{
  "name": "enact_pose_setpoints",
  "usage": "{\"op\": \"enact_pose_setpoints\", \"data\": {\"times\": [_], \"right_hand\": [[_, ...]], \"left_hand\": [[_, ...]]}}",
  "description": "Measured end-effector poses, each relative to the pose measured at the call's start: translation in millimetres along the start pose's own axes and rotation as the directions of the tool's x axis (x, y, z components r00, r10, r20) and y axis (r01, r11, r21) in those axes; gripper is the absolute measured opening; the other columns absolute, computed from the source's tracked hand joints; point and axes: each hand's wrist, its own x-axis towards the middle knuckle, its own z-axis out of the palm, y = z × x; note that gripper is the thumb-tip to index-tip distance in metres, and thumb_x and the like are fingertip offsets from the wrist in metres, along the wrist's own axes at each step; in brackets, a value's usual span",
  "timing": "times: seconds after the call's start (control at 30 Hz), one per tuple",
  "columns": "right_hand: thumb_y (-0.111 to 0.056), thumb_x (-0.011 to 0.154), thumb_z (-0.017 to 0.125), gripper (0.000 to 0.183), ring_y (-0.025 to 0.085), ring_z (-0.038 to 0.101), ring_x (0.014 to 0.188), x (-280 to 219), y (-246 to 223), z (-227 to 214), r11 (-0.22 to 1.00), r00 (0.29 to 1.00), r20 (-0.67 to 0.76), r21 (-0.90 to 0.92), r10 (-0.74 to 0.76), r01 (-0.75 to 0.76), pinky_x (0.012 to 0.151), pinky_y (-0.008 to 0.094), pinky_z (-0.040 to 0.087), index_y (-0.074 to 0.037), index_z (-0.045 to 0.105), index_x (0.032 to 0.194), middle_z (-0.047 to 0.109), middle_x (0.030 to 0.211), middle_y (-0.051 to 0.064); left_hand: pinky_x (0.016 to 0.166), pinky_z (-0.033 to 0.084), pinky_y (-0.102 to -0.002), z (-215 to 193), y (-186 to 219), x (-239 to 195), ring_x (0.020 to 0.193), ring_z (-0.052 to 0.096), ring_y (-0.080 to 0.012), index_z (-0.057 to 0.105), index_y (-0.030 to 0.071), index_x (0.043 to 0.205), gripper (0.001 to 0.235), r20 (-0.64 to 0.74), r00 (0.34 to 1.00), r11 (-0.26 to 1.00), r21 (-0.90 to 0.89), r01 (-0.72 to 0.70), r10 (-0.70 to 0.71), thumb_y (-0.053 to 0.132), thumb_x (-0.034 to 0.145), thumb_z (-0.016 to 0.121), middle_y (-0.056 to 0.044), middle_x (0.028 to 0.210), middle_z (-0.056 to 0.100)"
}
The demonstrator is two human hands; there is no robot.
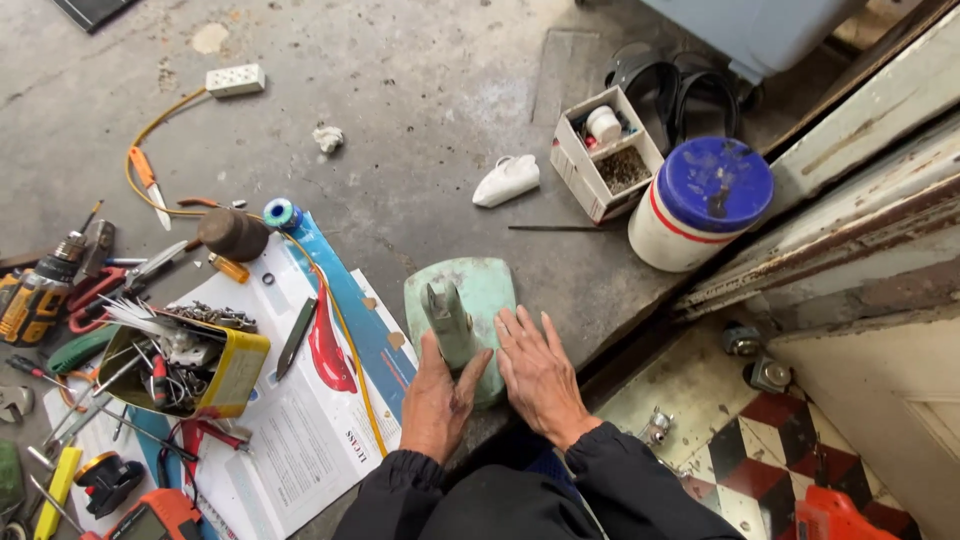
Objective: Cleaning a fan base and other components with an air blow gun.
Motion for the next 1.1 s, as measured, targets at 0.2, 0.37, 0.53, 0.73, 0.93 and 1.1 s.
{"op": "enact_pose_setpoints", "data": {"times": [0.2, 0.37, 0.53, 0.73, 0.93, 1.1], "right_hand": [[-0.025, 0.120, 0.040, 0.050, 0.035, 0.034, 0.164, 16, 25, 1, 0.987, 0.999, 0.029, 0.160, -0.040, 0.035, 0.142, 0.052, 0.018, -0.008, 0.048, 0.166, 0.046, 0.172, 0.012], [-0.015, 0.112, 0.063, 0.034, 0.032, 0.065, 0.138, 17, 8, 2, 0.994, 0.972, -0.217, 0.040, -0.089, 0.101, 0.122, 0.048, 0.050, -0.003, 0.069, 0.143, 0.071, 0.147, 0.014], [-0.018, 0.111, 0.065, 0.033, 0.031, 0.065, 0.137, 7, 5, 13, 0.997, 0.974, -0.218, 0.033, -0.060, 0.069, 0.119, 0.048, 0.049, -0.006, 0.072, 0.141, 0.072, 0.147, 0.008], [-0.014, 0.109, 0.067, 0.037, 0.032, 0.064, 0.139, -11, -11, 8, 0.999, 0.985, -0.166, -0.004, -0.038, 0.037, 0.114, 0.048, 0.050, -0.008, 0.070, 0.145, 0.071, 0.151, 0.009], [-0.012, 0.107, 0.072, 0.030, 0.031, 0.070, 0.119, -14, -14, 9, 0.998, 0.976, -0.209, -0.020, -0.064, 0.061, 0.104, 0.042, 0.059, -0.008, 0.076, 0.136, 0.078, 0.133, 0.008], [-0.013, 0.106, 0.074, 0.035, 0.032, 0.070, 0.116, -10, 0, 12, 0.989, 0.981, -0.155, -0.103, -0.119, 0.104, 0.098, 0.043, 0.062, -0.008, 0.073, 0.141, 0.077, 0.131, 0.008]], "left_hand": [[0.141, 0.009, -0.057, 22, -72, -31, 0.170, 0.005, -0.0382, 0.007, 0.018, 0.176, 0.092, 0.194, 0.981, 0.972, 0.230, -0.043, -0.002, 0.043, 0.109, 0.065, -0.007, 0.184, 0.013], [0.131, 0.014, -0.061, 49, -138, -60, 0.170, 0.006, -0.0432, 0.013, 0.014, 0.179, 0.102, 0.108, 0.962, 0.831, 0.487, -0.270, 0.249, 0.052, 0.106, 0.073, -0.009, 0.188, 0.010], [0.138, 0.011, -0.055, 46, -133, -52, 0.172, 0.002, -0.0401, 0.007, 0.016, 0.181, 0.110, -0.100, 0.899, 0.537, 0.828, -0.163, 0.426, 0.074, 0.102, 0.059, -0.010, 0.187, 0.006], [0.142, 0.008, -0.056, 57, -152, -7, 0.175, 0.003, -0.0401, 0.012, 0.023, 0.179, 0.131, -0.286, 0.735, 0.432, 0.902, -0.010, 0.615, 0.100, 0.080, 0.050, -0.011, 0.188, 0.006], [0.140, 0.007, -0.062, 67, -152, 3, 0.172, 0.005, -0.0427, 0.009, 0.018, 0.179, 0.147, -0.384, 0.689, 0.567, 0.822, -0.047, 0.614, 0.093, 0.063, 0.056, -0.014, 0.187, 0.006], [0.134, 0.002, -0.071, 26, -110, -35, 0.167, -0.004, -0.0479, -0.002, 0.016, 0.177, 0.109, 0.121, 0.980, 0.778, 0.596, -0.198, 0.156, 0.062, 0.103, 0.063, -0.017, 0.184, -0.005]]}}
